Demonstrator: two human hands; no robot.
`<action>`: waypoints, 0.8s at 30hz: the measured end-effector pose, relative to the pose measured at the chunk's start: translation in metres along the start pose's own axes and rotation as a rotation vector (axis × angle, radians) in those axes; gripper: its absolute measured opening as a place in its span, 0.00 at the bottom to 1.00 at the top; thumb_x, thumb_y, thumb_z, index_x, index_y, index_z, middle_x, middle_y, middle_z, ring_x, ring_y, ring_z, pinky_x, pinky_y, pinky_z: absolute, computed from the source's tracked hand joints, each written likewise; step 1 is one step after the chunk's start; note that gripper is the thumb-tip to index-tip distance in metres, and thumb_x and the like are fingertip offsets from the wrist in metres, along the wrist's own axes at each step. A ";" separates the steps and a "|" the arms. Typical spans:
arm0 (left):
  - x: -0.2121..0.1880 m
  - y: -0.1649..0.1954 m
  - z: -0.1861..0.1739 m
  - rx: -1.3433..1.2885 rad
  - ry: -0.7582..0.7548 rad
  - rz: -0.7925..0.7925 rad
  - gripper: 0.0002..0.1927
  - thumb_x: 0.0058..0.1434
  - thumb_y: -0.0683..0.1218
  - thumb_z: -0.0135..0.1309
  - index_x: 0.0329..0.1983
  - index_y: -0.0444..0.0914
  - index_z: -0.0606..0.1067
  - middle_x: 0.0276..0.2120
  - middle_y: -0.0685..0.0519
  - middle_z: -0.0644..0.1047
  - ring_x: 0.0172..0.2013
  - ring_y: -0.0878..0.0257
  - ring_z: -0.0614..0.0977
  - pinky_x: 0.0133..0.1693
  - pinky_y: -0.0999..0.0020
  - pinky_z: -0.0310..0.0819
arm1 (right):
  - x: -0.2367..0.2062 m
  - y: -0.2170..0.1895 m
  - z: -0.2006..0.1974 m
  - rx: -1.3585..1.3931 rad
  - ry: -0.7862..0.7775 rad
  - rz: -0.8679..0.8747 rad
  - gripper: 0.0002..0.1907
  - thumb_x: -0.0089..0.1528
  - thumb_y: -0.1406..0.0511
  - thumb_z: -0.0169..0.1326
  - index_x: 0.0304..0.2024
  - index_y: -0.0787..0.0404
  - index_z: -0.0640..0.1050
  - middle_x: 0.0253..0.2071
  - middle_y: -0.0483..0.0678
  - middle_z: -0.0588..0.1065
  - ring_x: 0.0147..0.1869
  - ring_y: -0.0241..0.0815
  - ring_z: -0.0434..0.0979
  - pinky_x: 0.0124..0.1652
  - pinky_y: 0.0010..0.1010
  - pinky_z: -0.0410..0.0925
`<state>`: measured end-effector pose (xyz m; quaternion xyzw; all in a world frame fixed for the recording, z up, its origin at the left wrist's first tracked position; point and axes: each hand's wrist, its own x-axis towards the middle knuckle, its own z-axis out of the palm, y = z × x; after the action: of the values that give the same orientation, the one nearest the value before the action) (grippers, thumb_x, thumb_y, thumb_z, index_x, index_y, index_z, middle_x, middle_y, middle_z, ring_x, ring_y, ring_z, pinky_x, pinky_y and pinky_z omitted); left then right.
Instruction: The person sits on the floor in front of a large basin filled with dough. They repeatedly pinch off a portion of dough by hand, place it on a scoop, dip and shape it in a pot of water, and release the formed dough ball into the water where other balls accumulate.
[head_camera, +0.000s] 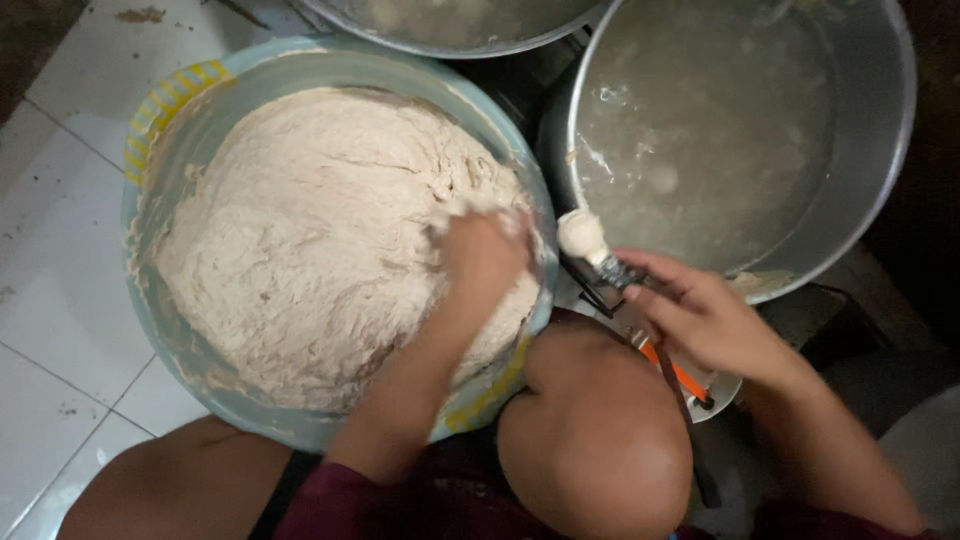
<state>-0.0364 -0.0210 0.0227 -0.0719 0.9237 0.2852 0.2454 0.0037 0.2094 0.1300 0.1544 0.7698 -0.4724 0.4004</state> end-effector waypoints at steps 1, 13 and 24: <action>0.012 -0.008 -0.013 0.024 0.063 -0.101 0.30 0.66 0.63 0.47 0.50 0.32 0.76 0.44 0.33 0.76 0.45 0.41 0.79 0.37 0.51 0.79 | 0.003 0.003 -0.009 -0.041 0.046 -0.033 0.27 0.66 0.65 0.50 0.69 0.49 0.72 0.36 0.50 0.77 0.27 0.34 0.69 0.28 0.29 0.66; 0.057 -0.004 -0.019 -0.237 0.093 0.014 0.50 0.65 0.63 0.49 0.72 0.17 0.53 0.57 0.16 0.68 0.56 0.31 0.78 0.57 0.48 0.73 | 0.021 0.015 -0.042 -0.855 0.610 -0.245 0.26 0.61 0.66 0.58 0.63 0.60 0.76 0.50 0.61 0.78 0.48 0.65 0.79 0.47 0.50 0.71; -0.024 -0.009 0.028 -0.588 0.545 0.550 0.10 0.59 0.46 0.66 0.31 0.37 0.77 0.27 0.43 0.80 0.30 0.43 0.83 0.33 0.56 0.77 | -0.011 0.007 -0.019 -0.176 0.282 -0.084 0.21 0.68 0.63 0.53 0.64 0.56 0.76 0.30 0.49 0.76 0.29 0.34 0.70 0.28 0.27 0.65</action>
<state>-0.0018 -0.0132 0.0101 0.0364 0.8193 0.5594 -0.1204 0.0061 0.2304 0.1382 0.1513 0.8625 -0.3933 0.2804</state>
